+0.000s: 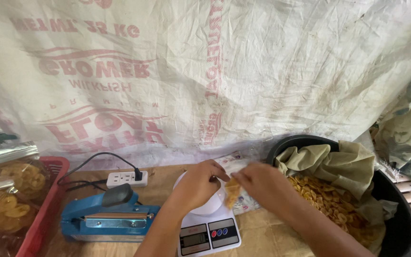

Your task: The person weighs banana chips on a digital scale, fills plastic bags with the chips by hand, and seals the bags using a heat sealer.

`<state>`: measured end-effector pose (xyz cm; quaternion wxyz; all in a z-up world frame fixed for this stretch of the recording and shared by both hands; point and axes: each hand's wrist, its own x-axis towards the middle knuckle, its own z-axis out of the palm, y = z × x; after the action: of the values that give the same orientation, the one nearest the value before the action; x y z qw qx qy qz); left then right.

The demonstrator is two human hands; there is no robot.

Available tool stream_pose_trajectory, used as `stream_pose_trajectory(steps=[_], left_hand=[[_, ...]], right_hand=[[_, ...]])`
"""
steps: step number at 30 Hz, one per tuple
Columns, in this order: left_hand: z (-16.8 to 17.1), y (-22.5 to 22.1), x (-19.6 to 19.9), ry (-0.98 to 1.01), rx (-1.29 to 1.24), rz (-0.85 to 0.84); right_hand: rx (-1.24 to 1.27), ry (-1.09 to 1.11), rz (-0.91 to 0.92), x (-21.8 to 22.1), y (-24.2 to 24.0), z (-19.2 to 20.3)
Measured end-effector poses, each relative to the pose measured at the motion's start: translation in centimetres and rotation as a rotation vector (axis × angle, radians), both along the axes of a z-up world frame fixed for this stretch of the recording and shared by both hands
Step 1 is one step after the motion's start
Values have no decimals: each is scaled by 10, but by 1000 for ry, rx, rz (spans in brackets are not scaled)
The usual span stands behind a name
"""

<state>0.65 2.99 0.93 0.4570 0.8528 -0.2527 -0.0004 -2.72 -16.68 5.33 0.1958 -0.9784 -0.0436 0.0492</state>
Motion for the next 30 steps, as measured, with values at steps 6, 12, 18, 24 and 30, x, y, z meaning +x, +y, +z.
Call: stream_pose_trajectory(steps=[6, 12, 18, 24, 30], left_hand=[[5, -2, -6, -68, 7, 121], [9, 1, 1, 42, -64, 95], [-4, -1, 3, -54, -51, 94], [-3, 3, 5, -125, -85, 67], [6, -2, -4, 21, -48, 90]], right_hand=[[-107, -50, 63, 7, -12, -18], [311, -74, -113, 64, -130, -61], [-237, 201, 37, 59, -197, -153], [-189, 368, 21, 42, -210, -141], [24, 111, 160, 54, -190, -149]])
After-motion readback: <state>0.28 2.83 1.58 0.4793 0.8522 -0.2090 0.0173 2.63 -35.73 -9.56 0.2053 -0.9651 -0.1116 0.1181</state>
